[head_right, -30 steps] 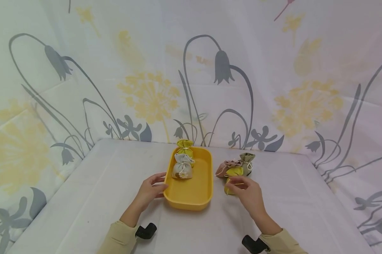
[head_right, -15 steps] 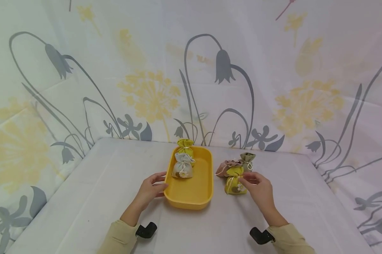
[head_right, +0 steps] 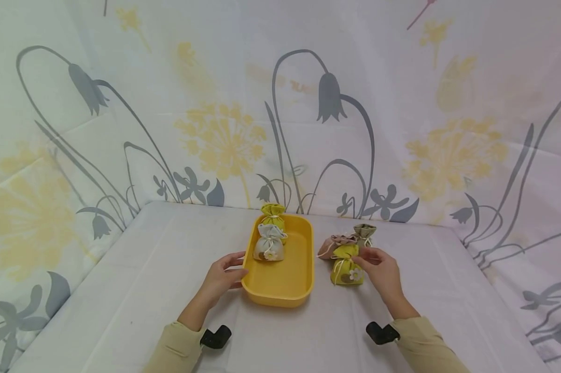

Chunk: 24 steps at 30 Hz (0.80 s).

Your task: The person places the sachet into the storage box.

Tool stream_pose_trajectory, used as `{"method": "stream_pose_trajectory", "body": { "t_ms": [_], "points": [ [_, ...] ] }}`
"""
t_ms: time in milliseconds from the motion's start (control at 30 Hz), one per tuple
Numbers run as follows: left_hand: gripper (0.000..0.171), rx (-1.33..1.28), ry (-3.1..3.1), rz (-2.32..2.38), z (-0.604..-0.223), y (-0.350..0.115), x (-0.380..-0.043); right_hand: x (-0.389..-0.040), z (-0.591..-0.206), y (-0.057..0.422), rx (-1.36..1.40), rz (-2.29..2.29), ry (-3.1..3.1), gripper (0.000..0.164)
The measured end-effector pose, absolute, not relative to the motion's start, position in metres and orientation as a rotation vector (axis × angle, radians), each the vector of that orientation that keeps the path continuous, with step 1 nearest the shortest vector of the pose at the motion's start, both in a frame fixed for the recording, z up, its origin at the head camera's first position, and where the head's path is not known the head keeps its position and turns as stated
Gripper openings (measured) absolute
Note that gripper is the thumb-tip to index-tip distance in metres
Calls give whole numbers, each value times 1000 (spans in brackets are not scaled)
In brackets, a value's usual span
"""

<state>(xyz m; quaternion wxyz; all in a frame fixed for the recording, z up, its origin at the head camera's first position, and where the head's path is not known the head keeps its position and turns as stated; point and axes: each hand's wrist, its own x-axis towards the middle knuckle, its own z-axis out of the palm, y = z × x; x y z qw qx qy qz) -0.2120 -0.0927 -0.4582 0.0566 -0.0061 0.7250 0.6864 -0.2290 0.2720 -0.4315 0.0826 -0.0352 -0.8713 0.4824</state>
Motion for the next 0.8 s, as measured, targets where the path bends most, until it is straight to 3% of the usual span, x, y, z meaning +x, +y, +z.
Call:
{"method": "stream_pose_trajectory", "body": {
  "t_ms": [467,800],
  "points": [
    [50,-20,2195,2053,-421,-91,-193,-246,-440,267,-190,1643,-2762,80],
    [51,-35,2180,2067,-456,-94,-212,-245,-438,264,-144,1827,-2664,60]
  ]
}}
